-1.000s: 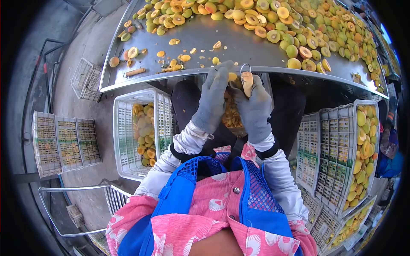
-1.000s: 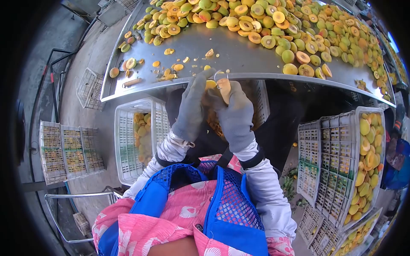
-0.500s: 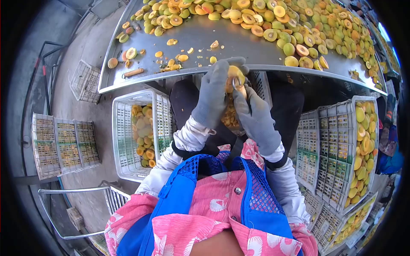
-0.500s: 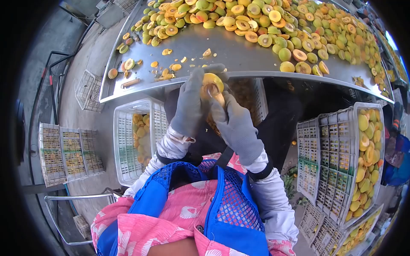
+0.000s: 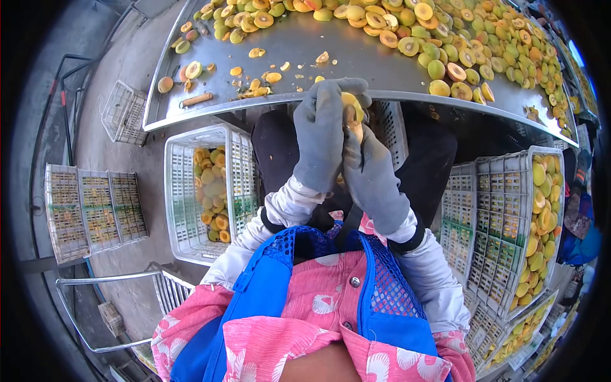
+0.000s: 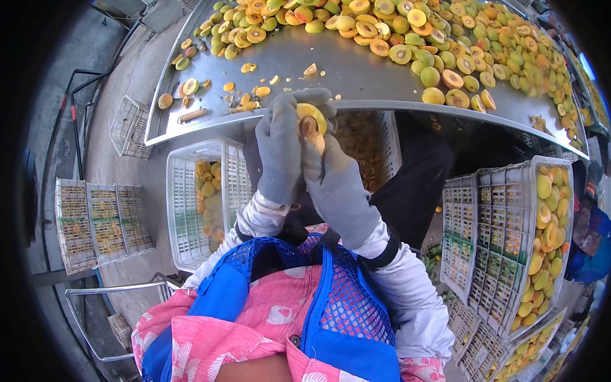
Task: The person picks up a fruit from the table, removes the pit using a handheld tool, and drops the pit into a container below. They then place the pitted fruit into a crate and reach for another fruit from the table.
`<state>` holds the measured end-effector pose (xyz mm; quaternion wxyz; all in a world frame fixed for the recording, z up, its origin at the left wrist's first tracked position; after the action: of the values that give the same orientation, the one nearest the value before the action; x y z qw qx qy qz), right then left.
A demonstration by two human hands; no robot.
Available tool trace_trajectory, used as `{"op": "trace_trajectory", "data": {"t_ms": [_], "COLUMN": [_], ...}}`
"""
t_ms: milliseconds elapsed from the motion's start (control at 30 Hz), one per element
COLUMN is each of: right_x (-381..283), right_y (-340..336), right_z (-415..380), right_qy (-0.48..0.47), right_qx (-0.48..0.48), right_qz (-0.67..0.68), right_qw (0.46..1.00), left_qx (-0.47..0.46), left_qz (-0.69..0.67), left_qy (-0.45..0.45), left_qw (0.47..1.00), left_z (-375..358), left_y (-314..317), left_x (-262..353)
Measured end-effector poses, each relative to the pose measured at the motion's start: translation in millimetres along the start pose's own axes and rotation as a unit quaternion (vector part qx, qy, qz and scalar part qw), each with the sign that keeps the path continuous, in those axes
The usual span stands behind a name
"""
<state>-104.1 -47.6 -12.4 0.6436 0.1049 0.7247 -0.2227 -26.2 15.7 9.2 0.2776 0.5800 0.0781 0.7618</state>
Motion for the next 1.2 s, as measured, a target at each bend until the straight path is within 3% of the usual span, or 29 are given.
{"op": "trace_trajectory", "data": {"t_ms": [100, 167, 200, 267, 333, 400, 533, 600, 633, 700, 733, 800, 833, 900, 1033, 1067, 1100, 1133, 1167, 1200], "right_x": [1.2, -11.6, -16.7, -21.6, -25.9, -22.0, -12.8, -5.2, 0.3, 9.6, 16.1, 27.0, 27.6, 28.2, 43.2, 48.1, 53.7, 59.3, 62.1, 62.2], "right_y": [-3.0, -4.8, -8.4, -10.7, -11.9, -15.2, -23.8, -24.0, -24.6, -22.5, -20.1, -16.8, -15.2, -10.5, -10.7, -10.5, -9.9, -8.5, -4.7, -1.6], "right_z": [-2.3, -1.6, -1.2, 0.9, 3.5, 6.4, 12.3, 13.1, 12.8, 12.4, 12.6, 12.3, 9.9, 5.9, -11.7, -14.7, -17.1, -17.9, -16.7, -16.0], "right_qy": [-0.002, 0.272, 0.276, 0.435, 0.452, 0.498, 0.464, 0.507, 0.507, 0.468, 0.468, 0.449, 0.451, 0.422, 0.434, 0.452, 0.454, 0.454, 0.463, 0.483], "right_qx": [-0.003, -0.130, -0.132, -0.217, -0.220, -0.258, -0.328, -0.366, -0.366, -0.386, -0.387, -0.379, -0.376, -0.336, -0.359, -0.365, -0.378, -0.390, -0.399, -0.407], "right_qz": [-0.044, 0.078, 0.078, 0.215, 0.240, 0.229, 0.266, 0.317, 0.318, 0.386, 0.385, 0.362, 0.363, 0.305, 0.355, 0.383, 0.396, 0.409, 0.416, 0.424], "right_qw": [0.999, 0.950, 0.949, 0.847, 0.830, 0.796, 0.779, 0.713, 0.713, 0.695, 0.695, 0.724, 0.724, 0.785, 0.746, 0.718, 0.703, 0.689, 0.674, 0.649], "left_qx": [-0.004, -0.012, -0.022, -0.023, -0.021, -0.106, -0.152, -0.278, -0.279, -0.258, -0.258, -0.142, -0.143, 0.060, 0.028, 0.098, 0.030, -0.024, -0.013, -0.011], "left_qz": [0.053, 0.059, 0.068, 0.053, 0.035, 0.065, 0.143, 0.260, 0.260, 0.007, 0.008, -0.035, -0.037, -0.151, 0.088, 0.185, 0.479, 0.705, 0.805, 0.803], "left_qy": [-0.050, -0.050, -0.052, -0.063, -0.068, -0.065, -0.091, 0.000, -0.001, -0.103, -0.103, -0.231, -0.233, -0.298, -0.103, -0.084, -0.029, 0.098, 0.161, 0.170], "left_qw": [0.997, 0.997, 0.996, 0.996, 0.997, 0.990, 0.974, 0.925, 0.925, 0.961, 0.961, 0.962, 0.961, 0.941, 0.990, 0.974, 0.877, 0.702, 0.571, 0.572], "left_z": [6.6, 11.0, 10.6, 12.3, 15.6, 17.3, 26.5, 27.6, 28.2, 27.5, 25.4, 18.6, 13.4, 0.1, -6.5, -8.3, -11.5, -13.7, -15.4, -10.9], "left_y": [-1.1, 0.3, 0.2, -1.0, -5.4, -10.5, -12.7, -12.7, -13.8, -14.4, -16.7, -25.1, -27.0, -38.8, -116.1, -148.6, -182.7, -213.6, -207.2, -195.0], "left_x": [-3.7, -6.9, -8.3, -13.8, -19.3, -23.1, -27.7, -31.4, -35.5, -46.5, -51.4, -66.9, -70.6, -75.7, -29.4, -15.2, 6.0, 16.5, 32.6, 32.6]}}
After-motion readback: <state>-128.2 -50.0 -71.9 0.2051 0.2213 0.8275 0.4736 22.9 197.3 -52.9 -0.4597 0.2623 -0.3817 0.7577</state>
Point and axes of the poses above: each hand's wrist, its own z-axis towards the middle knuckle, its own y-axis out of the palm, x = y × z, the point moved 2 cm from there along z, towards the middle knuckle, and after that the axes turned 15 degrees about y, right-handed, at the moved point
